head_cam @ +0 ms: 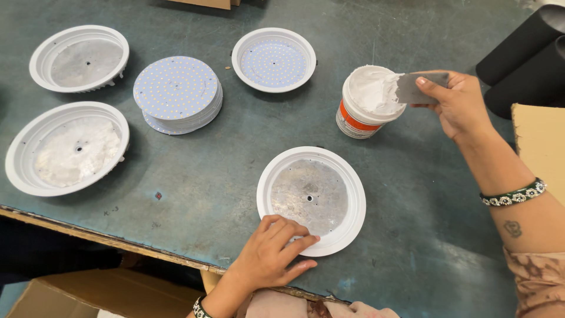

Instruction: The person scoops white paste from a container and spreads it onto circular plastic discs using a small spatula. They handle each disc one at a time, applying the paste to the center and edges, then place the treated discs on the table.

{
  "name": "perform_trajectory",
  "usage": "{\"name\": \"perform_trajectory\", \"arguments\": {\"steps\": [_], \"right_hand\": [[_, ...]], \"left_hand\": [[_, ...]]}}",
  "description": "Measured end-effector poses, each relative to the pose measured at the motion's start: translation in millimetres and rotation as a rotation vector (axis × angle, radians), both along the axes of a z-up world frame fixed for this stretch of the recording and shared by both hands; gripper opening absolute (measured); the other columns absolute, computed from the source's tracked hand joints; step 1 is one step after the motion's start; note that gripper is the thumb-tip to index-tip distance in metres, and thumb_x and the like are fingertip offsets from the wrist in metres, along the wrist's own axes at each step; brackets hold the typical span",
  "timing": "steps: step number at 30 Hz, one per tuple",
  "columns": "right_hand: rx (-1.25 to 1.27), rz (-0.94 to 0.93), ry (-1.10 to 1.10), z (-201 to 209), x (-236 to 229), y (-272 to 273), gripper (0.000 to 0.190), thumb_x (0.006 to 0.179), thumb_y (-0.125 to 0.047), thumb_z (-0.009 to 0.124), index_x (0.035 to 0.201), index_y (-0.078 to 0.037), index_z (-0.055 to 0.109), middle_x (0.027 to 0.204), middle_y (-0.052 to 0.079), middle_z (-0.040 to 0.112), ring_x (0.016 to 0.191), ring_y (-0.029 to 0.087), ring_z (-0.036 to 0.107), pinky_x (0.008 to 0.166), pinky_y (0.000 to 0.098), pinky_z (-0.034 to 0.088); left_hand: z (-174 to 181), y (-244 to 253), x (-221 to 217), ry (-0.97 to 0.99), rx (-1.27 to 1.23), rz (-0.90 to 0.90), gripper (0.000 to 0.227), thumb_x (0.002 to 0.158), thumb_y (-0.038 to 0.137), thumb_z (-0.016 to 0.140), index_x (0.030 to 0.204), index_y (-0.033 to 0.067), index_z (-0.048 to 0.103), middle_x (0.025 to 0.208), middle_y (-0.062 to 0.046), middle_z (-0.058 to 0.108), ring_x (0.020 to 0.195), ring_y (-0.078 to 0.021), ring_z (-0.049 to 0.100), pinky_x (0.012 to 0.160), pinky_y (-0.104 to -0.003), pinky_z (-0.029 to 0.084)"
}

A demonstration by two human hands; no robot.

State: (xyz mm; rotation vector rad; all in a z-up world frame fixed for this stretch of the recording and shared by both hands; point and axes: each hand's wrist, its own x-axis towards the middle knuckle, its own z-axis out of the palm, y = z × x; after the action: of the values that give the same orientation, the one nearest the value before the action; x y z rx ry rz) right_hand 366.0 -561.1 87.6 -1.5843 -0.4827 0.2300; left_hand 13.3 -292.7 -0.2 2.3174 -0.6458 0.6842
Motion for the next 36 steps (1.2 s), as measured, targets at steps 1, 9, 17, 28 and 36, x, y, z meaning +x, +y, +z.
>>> {"name": "perform_trajectory", "arguments": {"steps": [1, 9, 17, 28, 36], "right_hand": [[-0.006, -0.033, 0.03, -2, 3, -3, 0.02, 0.104, -0.011, 0.068, 0.117, 0.005, 0.069, 0.112, 0.014, 0.074, 0.099, 0.021, 0.073, 0.087, 0.0376, 0.06], [-0.024, -0.069, 0.173, -21, 5, -20, 0.014, 0.103, -0.009, 0.068, 0.111, 0.002, 0.068, 0.11, 0.012, 0.073, 0.099, 0.021, 0.073, 0.082, 0.0385, 0.061], [-0.263, 0.23, -0.268, -9, -101, 33, 0.021, 0.101, -0.007, 0.069, 0.121, -0.001, 0.073, 0.113, 0.01, 0.077, 0.097, 0.021, 0.072, 0.086, 0.0364, 0.06], [-0.51, 0.592, -1.296, -40, -179, 120, 0.044, 0.078, 0.003, 0.067, 0.12, -0.009, 0.073, 0.122, 0.004, 0.073, 0.109, 0.026, 0.07, 0.094, 0.0386, 0.055], [-0.56, 0.744, -1.365, -56, -158, 113, 0.043, 0.08, 0.001, 0.066, 0.122, -0.008, 0.072, 0.126, 0.003, 0.073, 0.113, 0.019, 0.068, 0.106, 0.0394, 0.051]], "left_hand": [[2, 1, 0, -0.005, -0.014, 0.006, 0.045, 0.085, 0.036, 0.081, 0.12, 0.0108, 0.069, 0.111, -0.004, 0.066, 0.099, -0.0251, 0.064, 0.094, -0.043, 0.044], [-4, 10, -5, -0.079, -0.287, 0.218, 0.045, 0.083, 0.029, 0.08, 0.121, 0.0079, 0.067, 0.117, -0.012, 0.065, 0.111, -0.031, 0.06, 0.1, -0.044, 0.044], [-17, 38, 39, 0.378, -0.497, 0.622, 0.044, 0.095, 0.038, 0.064, 0.128, 0.0088, 0.063, 0.113, -0.018, 0.067, 0.096, -0.0365, 0.07, 0.08, -0.045, 0.055], [-20, 31, 46, 0.519, -0.564, 0.613, 0.033, 0.102, 0.037, 0.049, 0.119, 0.0162, 0.067, 0.078, -0.013, 0.072, 0.077, -0.0358, 0.071, 0.07, -0.048, 0.053], [-25, 26, 45, 0.389, -0.533, 0.626, 0.03, 0.1, 0.033, 0.056, 0.122, 0.0145, 0.067, 0.072, -0.009, 0.071, 0.072, -0.0321, 0.07, 0.083, -0.043, 0.05]]}}
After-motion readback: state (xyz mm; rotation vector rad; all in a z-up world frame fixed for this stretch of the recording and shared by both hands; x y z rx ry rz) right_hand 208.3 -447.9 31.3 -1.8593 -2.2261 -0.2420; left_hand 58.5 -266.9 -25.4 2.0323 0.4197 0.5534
